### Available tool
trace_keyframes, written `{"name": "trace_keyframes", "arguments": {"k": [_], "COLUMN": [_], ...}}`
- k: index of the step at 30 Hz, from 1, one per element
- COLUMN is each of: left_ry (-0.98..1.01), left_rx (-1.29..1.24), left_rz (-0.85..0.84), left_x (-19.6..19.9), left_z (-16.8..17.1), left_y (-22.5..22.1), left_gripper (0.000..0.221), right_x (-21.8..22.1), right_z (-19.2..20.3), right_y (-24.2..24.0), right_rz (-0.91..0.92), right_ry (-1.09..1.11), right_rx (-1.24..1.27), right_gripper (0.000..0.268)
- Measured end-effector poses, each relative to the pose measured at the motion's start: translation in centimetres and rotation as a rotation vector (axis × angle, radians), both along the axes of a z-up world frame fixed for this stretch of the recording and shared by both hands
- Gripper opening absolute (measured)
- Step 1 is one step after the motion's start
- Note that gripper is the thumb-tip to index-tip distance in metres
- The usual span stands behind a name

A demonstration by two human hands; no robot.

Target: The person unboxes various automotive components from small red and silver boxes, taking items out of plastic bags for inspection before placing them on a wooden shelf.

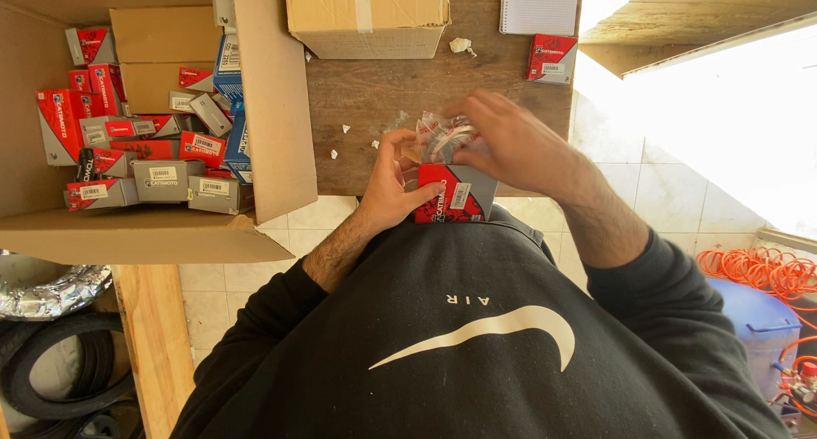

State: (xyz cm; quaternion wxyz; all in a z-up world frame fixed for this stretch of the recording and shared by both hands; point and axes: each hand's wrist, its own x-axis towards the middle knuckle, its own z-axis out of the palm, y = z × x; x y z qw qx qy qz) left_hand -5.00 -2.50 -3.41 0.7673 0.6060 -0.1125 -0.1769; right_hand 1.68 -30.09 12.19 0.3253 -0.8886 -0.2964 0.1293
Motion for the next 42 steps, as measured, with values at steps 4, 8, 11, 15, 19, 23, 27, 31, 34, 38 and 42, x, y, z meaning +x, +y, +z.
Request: {"name": "trace_keyframes", "arguments": {"k": [4, 8, 11, 15, 19, 23, 27, 31, 34, 38, 42], "left_ry": [0.008, 0.005, -0.019, -0.052, -0.038, -0.077, -0.145, -0.111, -0.089, -0.012, -0.007], "left_rx": [0.003, 0.023, 0.02, 0.013, 0.027, 0.104, 0.12, 0.101, 0.072, 0.027, 0.138], "left_rz": [-0.001, -0.029, -0.025, 0.043, 0.062, 0.067, 0.05, 0.108, 0.166, 0.145, 0.14], "left_x": [-0.8, -0.2, -0.1, -0.6, -1.2, -1.1, -0.4, -0.5, -0.5, -1.0, -0.4], "left_z": [-0.5, 0.7, 1.6, 0.7, 1.7, 2.2, 1.7, 1.0, 1.3, -0.8, -0.9], "left_y": [0.0, -0.2, -0.4, -0.4, -0.8, -0.5, -0.2, 0.4, 0.2, -0.1, 0.7], "left_gripper": [0.1, 0.093, 0.097, 0.102, 0.087, 0.066, 0.053, 0.05, 0.047, 0.048, 0.04], "right_x": [-2.2, -3.9, -4.4, -4.8, -4.9, -4.9, -4.6, -6.5, -8.6, -9.4, -8.8], "right_z": [-2.5, -0.8, -0.4, 0.3, -1.8, -2.2, -1.8, -5.7, -10.6, -15.3, -15.5], "right_y": [0.0, 2.8, 3.7, 3.8, 3.5, 3.8, 1.9, -1.8, -2.2, -1.1, -0.8], "right_rz": [-0.097, -0.047, -0.032, -0.089, -0.072, -0.052, -0.088, -0.408, -0.73, -0.545, -0.556], "right_ry": [-0.179, -0.134, -0.048, 0.001, -0.014, 0.034, 0.086, -0.194, -0.118, 0.204, 0.246], "right_rx": [0.012, -0.082, -0.096, -0.053, -0.078, -0.033, 0.114, 0.331, 0.486, 0.828, 0.779], "right_gripper": [0.045, 0.053, 0.062, 0.071, 0.069, 0.06, 0.052, 0.064, 0.07, 0.028, 0.04]}}
